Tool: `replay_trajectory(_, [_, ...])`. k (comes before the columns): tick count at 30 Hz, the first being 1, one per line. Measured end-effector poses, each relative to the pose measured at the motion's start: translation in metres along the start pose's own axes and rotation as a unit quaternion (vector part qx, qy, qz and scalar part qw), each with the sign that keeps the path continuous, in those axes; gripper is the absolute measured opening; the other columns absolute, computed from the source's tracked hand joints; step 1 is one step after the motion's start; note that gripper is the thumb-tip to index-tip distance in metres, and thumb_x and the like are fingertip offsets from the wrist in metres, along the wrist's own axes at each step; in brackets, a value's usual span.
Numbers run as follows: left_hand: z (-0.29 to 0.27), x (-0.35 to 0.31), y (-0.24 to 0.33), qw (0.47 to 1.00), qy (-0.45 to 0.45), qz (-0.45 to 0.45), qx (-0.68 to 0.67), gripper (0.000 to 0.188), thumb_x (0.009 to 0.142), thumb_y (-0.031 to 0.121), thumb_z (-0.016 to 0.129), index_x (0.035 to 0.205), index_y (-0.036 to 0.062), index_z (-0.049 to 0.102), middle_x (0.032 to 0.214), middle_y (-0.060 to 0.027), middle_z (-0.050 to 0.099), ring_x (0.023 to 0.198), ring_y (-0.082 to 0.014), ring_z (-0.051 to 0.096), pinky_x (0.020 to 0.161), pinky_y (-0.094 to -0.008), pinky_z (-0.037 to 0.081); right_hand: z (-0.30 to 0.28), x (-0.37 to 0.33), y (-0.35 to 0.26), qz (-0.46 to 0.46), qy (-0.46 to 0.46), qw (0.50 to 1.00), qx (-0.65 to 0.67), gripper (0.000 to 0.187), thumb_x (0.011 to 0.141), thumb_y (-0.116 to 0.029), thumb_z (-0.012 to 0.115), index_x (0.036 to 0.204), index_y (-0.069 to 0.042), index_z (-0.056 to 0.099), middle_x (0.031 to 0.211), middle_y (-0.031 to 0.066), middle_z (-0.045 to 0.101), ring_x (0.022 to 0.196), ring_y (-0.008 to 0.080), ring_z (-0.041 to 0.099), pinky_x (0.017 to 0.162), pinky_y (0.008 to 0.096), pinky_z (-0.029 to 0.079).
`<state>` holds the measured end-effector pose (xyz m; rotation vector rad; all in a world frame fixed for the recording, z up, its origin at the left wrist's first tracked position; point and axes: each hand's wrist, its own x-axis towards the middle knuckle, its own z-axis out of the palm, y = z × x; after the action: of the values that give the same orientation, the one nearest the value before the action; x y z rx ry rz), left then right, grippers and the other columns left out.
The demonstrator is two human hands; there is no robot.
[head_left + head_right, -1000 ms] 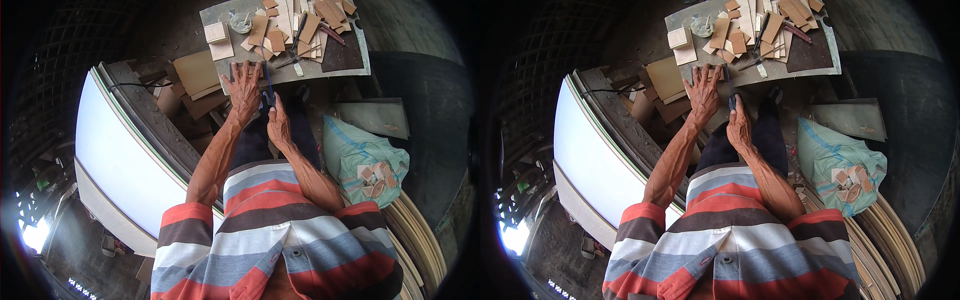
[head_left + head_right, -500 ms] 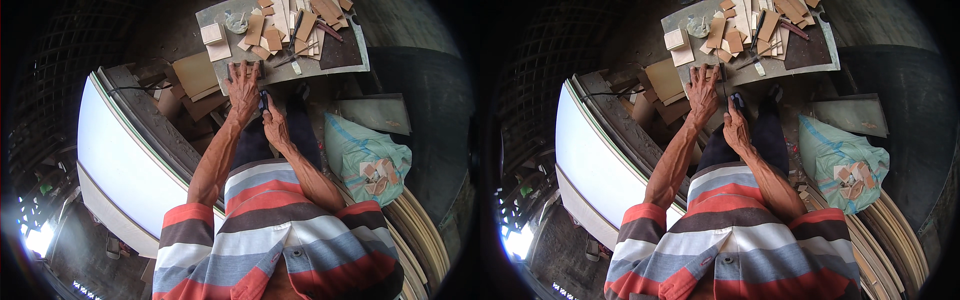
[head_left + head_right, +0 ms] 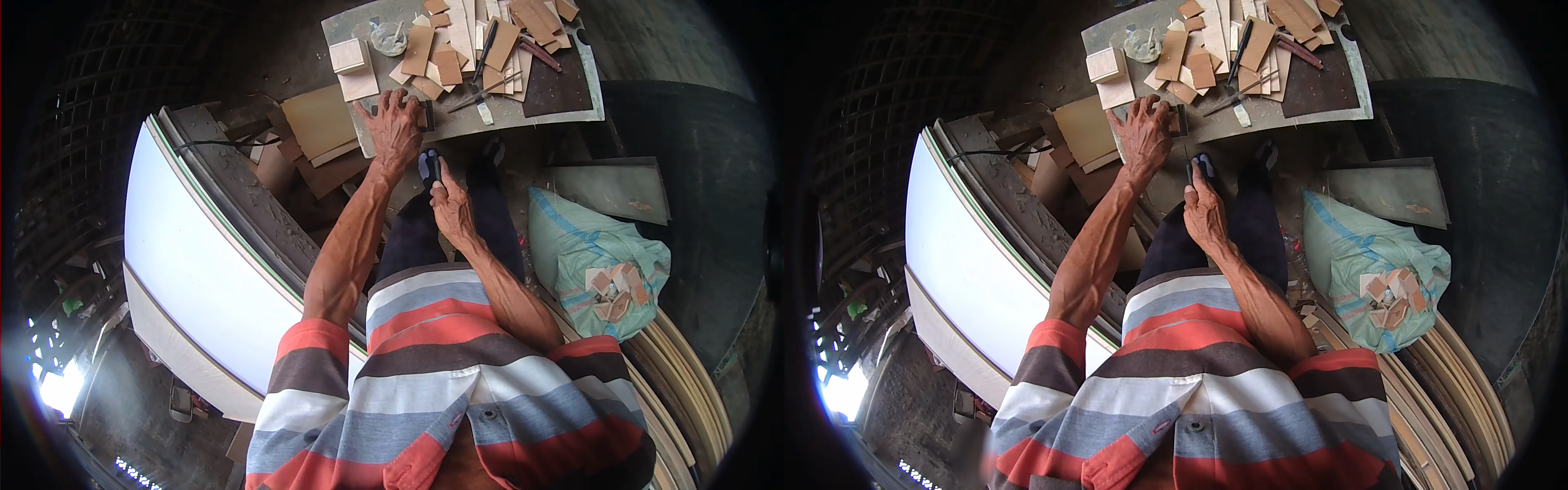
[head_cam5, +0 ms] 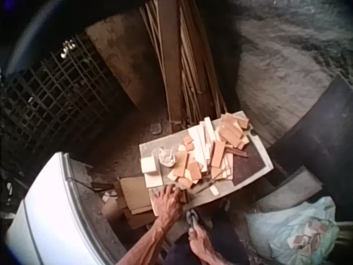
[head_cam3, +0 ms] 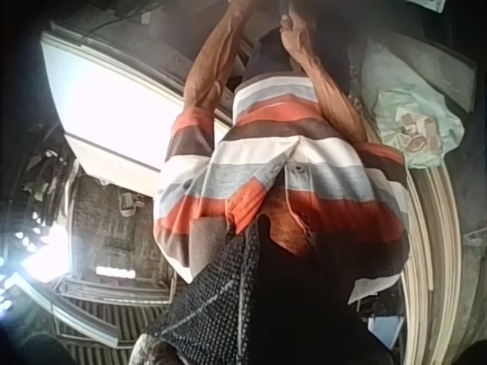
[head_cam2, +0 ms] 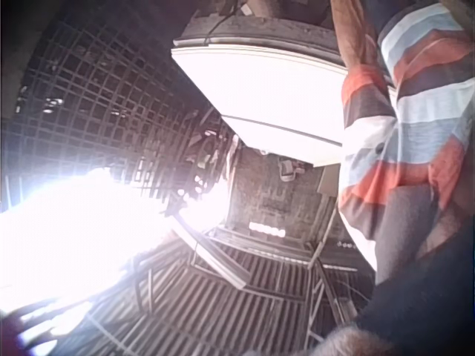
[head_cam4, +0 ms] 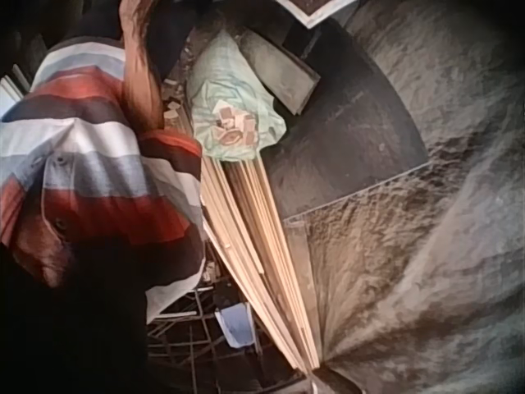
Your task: The person assembles small wooden frames by hand. They pick up small rectangular wooden pieces, align them, and use a blue utility knife to trim or adjust the edges. The person then fits the pieces together to form a small frame structure and places the completed unit on a nearby stack.
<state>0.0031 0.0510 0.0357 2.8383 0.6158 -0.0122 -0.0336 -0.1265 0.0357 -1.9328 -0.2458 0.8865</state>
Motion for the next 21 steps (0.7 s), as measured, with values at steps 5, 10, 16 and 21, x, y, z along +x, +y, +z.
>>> replay_trajectory(5, [0.006, 0.010, -0.011, 0.998, 0.013, 0.051, -0.025, 0.027, 0.077, 0.012, 0.061, 0.104, 0.0142, 0.063, 0.112, -0.0037, 0.060, 0.116, -0.0247, 0.052, 0.102, -0.0732, 0.014, -0.005, -0.001, -0.002, 0.008, 0.001, 1.000, 0.010, 0.046, 0.094, -0.010, 0.042, 0.139, -0.001, 0.039, 0.132, 0.0281, 0.048, 0.122, 0.0414, 0.048, 0.102, 0.0406, 0.040])
replay_trajectory(10, [0.013, 0.015, -0.022, 0.993, 0.033, 0.109, -0.037, 0.024, 0.079, 0.012, 0.060, 0.102, 0.0098, 0.062, 0.107, -0.0056, 0.060, 0.111, -0.0249, 0.054, 0.102, -0.0721, 0.014, -0.011, 0.000, -0.007, 0.024, -0.010, 1.000, -0.001, 0.045, 0.095, -0.010, 0.042, 0.138, -0.001, 0.040, 0.130, 0.0280, 0.051, 0.120, 0.0409, 0.050, 0.101, 0.0409, 0.041])
replay_trajectory(16, [0.014, 0.023, -0.029, 0.988, 0.014, 0.132, -0.077, 0.022, 0.078, 0.008, 0.057, 0.100, 0.0061, 0.059, 0.101, -0.0116, 0.059, 0.107, -0.0273, 0.054, 0.103, -0.0677, 0.018, -0.022, 0.000, -0.016, 0.026, -0.017, 1.000, 0.003, 0.044, 0.095, -0.010, 0.042, 0.137, 0.000, 0.040, 0.127, 0.0284, 0.052, 0.118, 0.0405, 0.052, 0.099, 0.0409, 0.043])
replay_trajectory(21, [-0.004, 0.032, -0.029, 0.987, -0.022, 0.116, -0.107, 0.020, 0.077, 0.007, 0.058, 0.096, 0.0043, 0.057, 0.089, -0.0146, 0.060, 0.096, -0.0317, 0.058, 0.096, -0.0546, 0.035, -0.033, 0.000, -0.021, -0.001, -0.016, 1.000, -0.010, 0.043, 0.094, -0.009, 0.043, 0.136, 0.001, 0.042, 0.124, 0.0284, 0.054, 0.113, 0.0419, 0.054, 0.096, 0.0415, 0.045])
